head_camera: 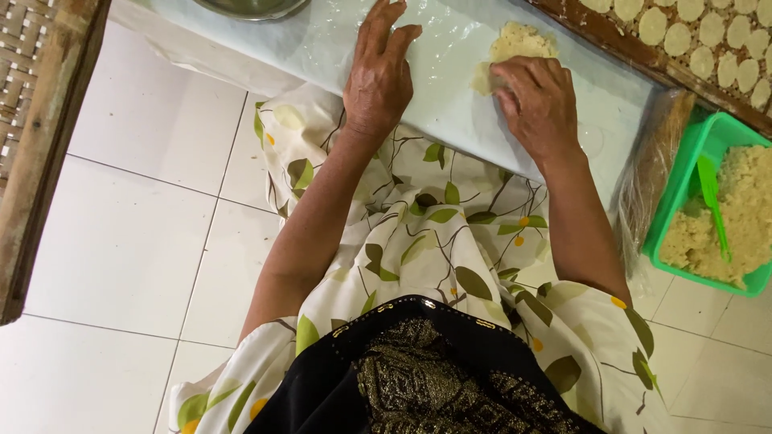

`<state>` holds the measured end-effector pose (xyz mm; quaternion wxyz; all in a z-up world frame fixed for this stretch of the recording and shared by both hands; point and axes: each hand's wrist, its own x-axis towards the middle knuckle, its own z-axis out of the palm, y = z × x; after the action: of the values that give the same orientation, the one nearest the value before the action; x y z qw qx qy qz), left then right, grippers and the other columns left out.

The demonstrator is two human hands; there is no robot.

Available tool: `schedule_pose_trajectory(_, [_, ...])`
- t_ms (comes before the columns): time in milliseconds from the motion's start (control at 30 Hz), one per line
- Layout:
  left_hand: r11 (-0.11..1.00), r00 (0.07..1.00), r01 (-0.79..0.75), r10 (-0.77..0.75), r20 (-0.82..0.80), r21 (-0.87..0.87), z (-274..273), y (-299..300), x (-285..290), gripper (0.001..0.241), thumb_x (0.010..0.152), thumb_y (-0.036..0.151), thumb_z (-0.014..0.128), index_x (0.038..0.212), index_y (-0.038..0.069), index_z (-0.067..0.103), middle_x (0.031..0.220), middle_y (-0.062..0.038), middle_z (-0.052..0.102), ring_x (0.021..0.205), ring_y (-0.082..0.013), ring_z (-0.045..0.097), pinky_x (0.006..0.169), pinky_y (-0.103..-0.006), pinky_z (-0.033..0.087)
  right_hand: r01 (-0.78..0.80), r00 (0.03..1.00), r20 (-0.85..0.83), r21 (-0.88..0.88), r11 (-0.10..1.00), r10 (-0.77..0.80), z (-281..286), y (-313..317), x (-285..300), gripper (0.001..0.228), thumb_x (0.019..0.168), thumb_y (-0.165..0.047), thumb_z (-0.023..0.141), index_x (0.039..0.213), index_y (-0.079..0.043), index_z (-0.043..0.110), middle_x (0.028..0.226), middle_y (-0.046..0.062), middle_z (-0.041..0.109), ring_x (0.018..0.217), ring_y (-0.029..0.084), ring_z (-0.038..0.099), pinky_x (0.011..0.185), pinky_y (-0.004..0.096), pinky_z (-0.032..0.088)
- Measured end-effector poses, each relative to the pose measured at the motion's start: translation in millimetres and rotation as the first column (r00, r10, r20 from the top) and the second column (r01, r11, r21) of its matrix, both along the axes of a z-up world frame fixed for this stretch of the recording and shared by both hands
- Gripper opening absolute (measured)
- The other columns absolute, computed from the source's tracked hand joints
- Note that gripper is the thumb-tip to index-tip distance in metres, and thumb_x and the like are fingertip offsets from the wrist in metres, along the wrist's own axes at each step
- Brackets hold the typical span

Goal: The recorder is rolling out dough and cutting small circular shapes for pastries.

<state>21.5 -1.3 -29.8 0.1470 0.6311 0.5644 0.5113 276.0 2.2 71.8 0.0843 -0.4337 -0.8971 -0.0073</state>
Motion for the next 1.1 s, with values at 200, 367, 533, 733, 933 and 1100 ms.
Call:
schedule_pose_trajectory(200, [1.0, 1.0, 0.018, -0.018, -0.008, -0.018, 1, 0, -1, 0.044, 0.085, -0.017, 0.059, 0.121, 0.006, 0.068, 0.144, -0.011, 0.053, 0.146, -0.0336, 0.044, 0.12, -0.0436, 0.045, 0.042, 0.98, -0.188, -0.143, 0.989, -0.069, -2, 5, 5, 0.033, 0.105, 0.005, 0.07, 0.135, -0.01, 0.066, 0.118, 0.009, 0.072, 0.11, 0.027, 0.069, 0.095, 0.041, 0.055])
schedule_pose_trajectory(367, [0.999, 1.0, 0.018, -0.018, -0.017, -0.03, 1, 0, 0, 0.042, 0.087, -0.016, 0.06, 0.121, 0.007, 0.068, 0.146, -0.01, 0.052, 0.147, -0.0333, 0.043, 0.122, -0.0444, 0.043, 0.031, 0.978, -0.194, -0.232, 0.972, -0.077, 11, 0, 0, 0.04, 0.099, 0.001, 0.07, 0.137, -0.011, 0.066, 0.123, 0.008, 0.07, 0.116, 0.025, 0.068, 0.102, 0.039, 0.055])
schedule_pose_trajectory(533, [0.999, 1.0, 0.024, -0.024, -0.008, -0.043, 3, -2, 0, 0.042, 0.087, -0.016, 0.059, 0.122, 0.006, 0.067, 0.146, -0.011, 0.052, 0.148, -0.033, 0.043, 0.122, -0.0441, 0.043, -0.024, 0.999, -0.034, -0.125, 0.992, 0.02, 9, 2, -6, 0.043, 0.093, -0.01, 0.083, 0.134, -0.012, 0.069, 0.121, 0.008, 0.069, 0.111, 0.026, 0.064, 0.099, 0.04, 0.052])
schedule_pose_trajectory(733, [1.0, 1.0, 0.008, -0.009, -0.029, -0.023, -8, 3, 2, 0.039, 0.09, -0.014, 0.058, 0.122, 0.006, 0.067, 0.148, -0.011, 0.051, 0.149, -0.033, 0.041, 0.124, -0.0442, 0.042, -0.037, 0.998, -0.047, -0.154, 0.987, 0.03, 0, 16, -3, 0.038, 0.099, -0.007, 0.078, 0.136, -0.013, 0.069, 0.112, 0.006, 0.071, 0.104, 0.023, 0.068, 0.095, 0.038, 0.056])
schedule_pose_trajectory(933, [1.0, 0.999, 0.012, -0.013, -0.038, -0.019, -5, 1, 1, 0.04, 0.089, -0.015, 0.057, 0.12, 0.007, 0.068, 0.147, -0.011, 0.052, 0.149, -0.0328, 0.042, 0.124, -0.0445, 0.042, 0.02, 0.939, -0.289, -0.494, 0.869, -0.186, 6, 43, 6, 0.037, 0.105, 0.0, 0.069, 0.14, -0.011, 0.064, 0.113, 0.007, 0.072, 0.104, 0.016, 0.071, 0.096, 0.034, 0.061])
schedule_pose_trajectory(1100, [1.0, 0.999, 0.022, -0.022, -0.028, -0.018, -2, 0, -2, 0.04, 0.088, -0.016, 0.056, 0.12, 0.007, 0.067, 0.146, -0.011, 0.052, 0.149, -0.033, 0.042, 0.125, -0.0442, 0.042, 0.038, 0.887, -0.315, -0.68, 0.732, -0.338, 17, 65, 15, 0.041, 0.104, -0.003, 0.067, 0.144, -0.01, 0.06, 0.112, 0.006, 0.07, 0.102, 0.012, 0.069, 0.091, 0.031, 0.059])
